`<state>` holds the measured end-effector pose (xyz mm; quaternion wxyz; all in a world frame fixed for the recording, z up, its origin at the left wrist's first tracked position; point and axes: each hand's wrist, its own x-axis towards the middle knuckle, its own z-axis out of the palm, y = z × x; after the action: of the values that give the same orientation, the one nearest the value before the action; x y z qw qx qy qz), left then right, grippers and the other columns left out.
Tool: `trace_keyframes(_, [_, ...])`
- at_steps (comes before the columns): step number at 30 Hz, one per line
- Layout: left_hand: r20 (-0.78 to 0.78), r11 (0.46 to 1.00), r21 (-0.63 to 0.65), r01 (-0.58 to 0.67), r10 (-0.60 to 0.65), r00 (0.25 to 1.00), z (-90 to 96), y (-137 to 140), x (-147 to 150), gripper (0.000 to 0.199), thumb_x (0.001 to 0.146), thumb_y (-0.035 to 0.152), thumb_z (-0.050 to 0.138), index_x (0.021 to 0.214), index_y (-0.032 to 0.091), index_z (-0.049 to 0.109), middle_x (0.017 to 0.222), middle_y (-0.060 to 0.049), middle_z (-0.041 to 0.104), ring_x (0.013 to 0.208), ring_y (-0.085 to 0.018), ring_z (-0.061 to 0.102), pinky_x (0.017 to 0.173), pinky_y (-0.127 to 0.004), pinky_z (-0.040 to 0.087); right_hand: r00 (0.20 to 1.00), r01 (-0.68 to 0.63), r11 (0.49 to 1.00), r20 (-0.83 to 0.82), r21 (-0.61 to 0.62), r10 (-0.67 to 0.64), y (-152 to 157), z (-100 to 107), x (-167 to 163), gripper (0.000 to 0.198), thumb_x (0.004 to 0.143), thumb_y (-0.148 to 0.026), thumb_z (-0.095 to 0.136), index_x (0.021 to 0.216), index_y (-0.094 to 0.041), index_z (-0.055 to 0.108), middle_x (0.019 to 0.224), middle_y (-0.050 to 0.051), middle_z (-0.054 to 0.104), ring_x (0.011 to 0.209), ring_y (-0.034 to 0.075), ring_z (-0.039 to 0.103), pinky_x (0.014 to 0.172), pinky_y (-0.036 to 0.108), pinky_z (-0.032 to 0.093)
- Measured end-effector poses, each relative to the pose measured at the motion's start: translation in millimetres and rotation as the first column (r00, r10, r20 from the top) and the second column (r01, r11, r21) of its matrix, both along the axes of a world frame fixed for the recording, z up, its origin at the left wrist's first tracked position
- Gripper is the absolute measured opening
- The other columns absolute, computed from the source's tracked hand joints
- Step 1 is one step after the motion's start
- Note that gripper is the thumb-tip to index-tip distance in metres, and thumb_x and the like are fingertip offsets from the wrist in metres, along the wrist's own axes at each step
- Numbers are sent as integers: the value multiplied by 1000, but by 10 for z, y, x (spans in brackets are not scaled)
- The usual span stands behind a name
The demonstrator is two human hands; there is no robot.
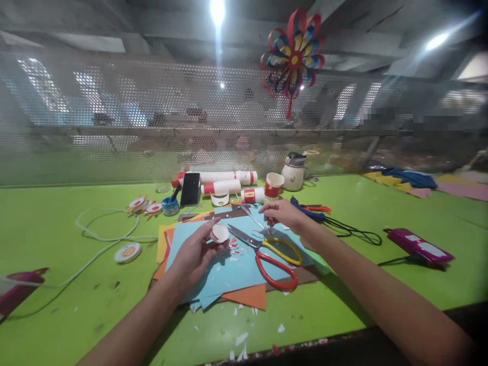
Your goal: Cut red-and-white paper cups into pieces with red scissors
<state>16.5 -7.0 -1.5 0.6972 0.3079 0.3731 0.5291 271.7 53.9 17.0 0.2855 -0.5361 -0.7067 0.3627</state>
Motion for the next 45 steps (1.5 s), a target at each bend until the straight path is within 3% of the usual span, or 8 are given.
trace_keyframes(3, [37, 1000, -2, 16, -16, 999, 7, 1, -1, 43, 81, 25, 62, 122, 13, 57, 86, -12, 64, 68, -19, 67, 56, -26, 53, 991, -33, 998, 130, 55, 26, -1, -51, -111, 21, 92, -29, 57, 106, -14, 61, 100, 4, 66, 79, 15, 65, 68, 33, 55])
trace_keyframes(7, [17, 999, 0, 42, -42, 999, 20, -18, -3, 46, 81, 25, 62, 125, 14, 54, 85, -12, 65, 71, -20, 67, 55, -24, 51, 963, -35, 971, 267, 236, -30, -61, -157, -191, 20, 91, -29, 58, 105, -15, 62, 107, 5, 65, 89, 18, 64, 77, 38, 53])
trace_keyframes(11, [-8, 997, 24, 76, -76, 997, 12, -42, 3, 46, 82, 29, 63, 125, 16, 54, 87, -10, 65, 72, -19, 67, 57, -24, 51, 945, -5, 924, 303, 383, -121, -142, -259, -160, 19, 92, -29, 57, 104, -16, 63, 106, 5, 65, 91, 18, 64, 80, 39, 52])
trace_keyframes(16, [-23, 997, 21, 75, -74, 997, -9, -21, 10, 41, 82, 31, 61, 119, 13, 56, 84, -10, 65, 68, -17, 65, 52, -22, 47, 944, 11, 885, 287, 465, -162, -178, -294, -118, 18, 92, -29, 56, 101, -15, 63, 99, 4, 66, 83, 16, 64, 75, 36, 54])
trace_keyframes(23, [-1, 1000, -10, 21, -21, 1000, -38, 27, 7, 36, 79, 32, 64, 107, 9, 60, 78, -10, 65, 66, -18, 65, 52, -23, 48, 953, -42, 892, 287, 450, -99, -219, -265, -129, 18, 93, -30, 55, 97, -15, 63, 90, 2, 66, 74, 14, 64, 68, 32, 54])
trace_keyframes(31, [-53, 1000, 23, -17, 18, 998, 4, -3, 3, 43, 75, 20, 68, 116, 15, 56, 93, -11, 65, 71, -19, 67, 60, -28, 54, 952, -96, 909, 305, 405, -35, -269, -217, -134, 18, 93, -30, 54, 96, -14, 63, 84, 0, 66, 67, 12, 63, 64, 29, 53])
trace_keyframes(38, [-76, 997, 37, -66, 68, 995, -87, 39, -31, 28, 76, 28, 68, 99, 14, 64, 95, -10, 65, 71, -19, 66, 68, -34, 57, 948, -79, 915, 315, 396, -54, -287, -174, -122, 19, 94, -31, 54, 97, -15, 63, 83, 0, 66, 66, 12, 62, 63, 29, 53])
trace_keyframes(45, [14, 996, 57, -73, 72, 997, -54, 23, 1, 19, 78, 25, 65, 89, 10, 66, 88, -11, 66, 75, -19, 65, 72, -35, 57, 937, -72, 920, 342, 384, -69, -248, -231, -139, 19, 93, -30, 55, 97, -14, 63, 85, 0, 66, 67, 12, 63, 63, 29, 53])
